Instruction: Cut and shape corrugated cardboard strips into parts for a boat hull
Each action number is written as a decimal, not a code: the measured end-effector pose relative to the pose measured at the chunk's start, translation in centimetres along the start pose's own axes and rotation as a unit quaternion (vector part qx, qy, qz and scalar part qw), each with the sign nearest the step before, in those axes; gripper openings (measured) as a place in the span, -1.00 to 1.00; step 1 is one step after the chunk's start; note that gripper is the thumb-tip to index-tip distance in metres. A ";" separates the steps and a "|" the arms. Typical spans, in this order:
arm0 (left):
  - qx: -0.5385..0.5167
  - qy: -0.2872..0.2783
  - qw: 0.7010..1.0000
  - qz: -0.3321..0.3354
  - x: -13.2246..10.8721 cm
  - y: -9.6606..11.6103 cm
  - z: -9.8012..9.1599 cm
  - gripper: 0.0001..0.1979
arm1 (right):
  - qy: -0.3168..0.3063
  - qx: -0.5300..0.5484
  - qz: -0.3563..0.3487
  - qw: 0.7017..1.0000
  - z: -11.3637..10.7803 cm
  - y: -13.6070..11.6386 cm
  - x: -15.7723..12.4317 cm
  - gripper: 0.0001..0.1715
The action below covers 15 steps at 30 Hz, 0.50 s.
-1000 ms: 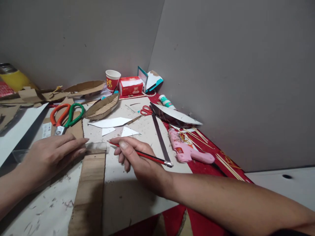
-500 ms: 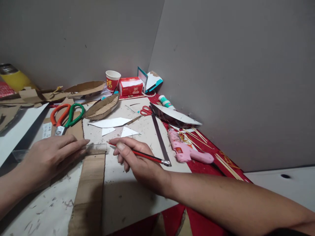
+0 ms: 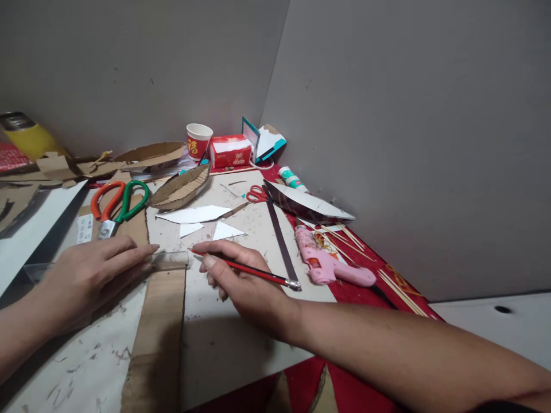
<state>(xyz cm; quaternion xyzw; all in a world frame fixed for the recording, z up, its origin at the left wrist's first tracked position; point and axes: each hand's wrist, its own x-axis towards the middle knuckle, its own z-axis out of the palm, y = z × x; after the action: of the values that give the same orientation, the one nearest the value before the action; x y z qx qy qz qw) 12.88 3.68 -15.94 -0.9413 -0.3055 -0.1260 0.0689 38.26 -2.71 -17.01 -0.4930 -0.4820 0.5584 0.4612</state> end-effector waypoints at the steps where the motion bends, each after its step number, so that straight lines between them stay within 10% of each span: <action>1: -0.002 0.000 1.000 0.000 0.0 0.0 0.0 -0.73 | 0.003 -0.008 0.001 1.000 0.0 0.0 0.0 -0.66; 15: -0.032 0.005 0.999 0.005 -0.1 0.3 -0.3 -0.71 | 0.008 0.002 -0.018 1.000 -0.3 0.6 0.0 -0.74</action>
<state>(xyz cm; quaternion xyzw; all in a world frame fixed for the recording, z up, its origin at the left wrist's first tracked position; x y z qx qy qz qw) 12.90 3.28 -15.71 -0.9438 -0.2965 -0.1405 0.0406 38.49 -2.76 -17.57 -0.4877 -0.4861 0.5471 0.4761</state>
